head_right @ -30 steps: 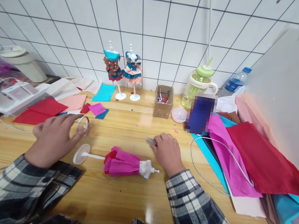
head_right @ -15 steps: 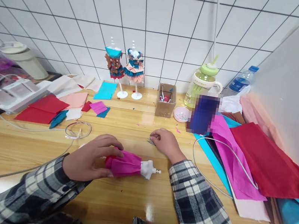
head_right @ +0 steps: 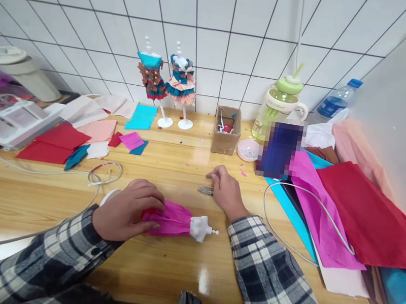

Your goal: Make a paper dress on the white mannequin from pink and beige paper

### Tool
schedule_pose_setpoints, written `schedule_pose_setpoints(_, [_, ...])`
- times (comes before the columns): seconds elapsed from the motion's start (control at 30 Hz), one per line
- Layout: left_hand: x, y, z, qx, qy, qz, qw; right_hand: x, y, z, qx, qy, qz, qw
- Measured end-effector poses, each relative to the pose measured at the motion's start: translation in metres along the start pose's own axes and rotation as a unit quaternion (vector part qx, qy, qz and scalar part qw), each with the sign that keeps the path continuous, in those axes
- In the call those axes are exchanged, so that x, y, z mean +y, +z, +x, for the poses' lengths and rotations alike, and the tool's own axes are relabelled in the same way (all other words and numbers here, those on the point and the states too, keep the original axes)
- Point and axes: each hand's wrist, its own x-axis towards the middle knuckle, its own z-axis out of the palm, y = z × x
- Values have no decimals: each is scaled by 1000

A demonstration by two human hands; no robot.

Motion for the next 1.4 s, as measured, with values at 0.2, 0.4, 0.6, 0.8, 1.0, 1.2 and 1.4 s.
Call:
schedule_pose_setpoints(0.2, [-1, 2, -4, 10, -7, 33, 999, -32, -17, -13, 143, -98, -28, 984])
schedule_pose_setpoints(0.4, [1, 4, -5, 32, -33, 55, 997, -72, 3, -53, 2, -192, 29, 981])
schedule_pose_setpoints(0.6, [1, 3, -8, 61, -30, 35, 997, -61, 17, -53, -73, -275, -27, 958])
schedule_pose_setpoints(0.8, [1, 8, -10, 85, -12, 41, 995, -65, 11, -54, -74, -307, -42, 948])
schedule_pose_setpoints(1.0, [-1, 12, -11, 108, 4, 72, 992, -69, 10, -56, -80, -314, -75, 943])
schedule_pose_setpoints(1.2, [-7, 14, -12, 125, 25, 121, 984, -72, 8, -55, -75, -320, -90, 940])
schedule_pose_setpoints(1.4, [-7, 14, -12, 125, 39, 144, 981, -72, 7, -55, -77, -335, -86, 935])
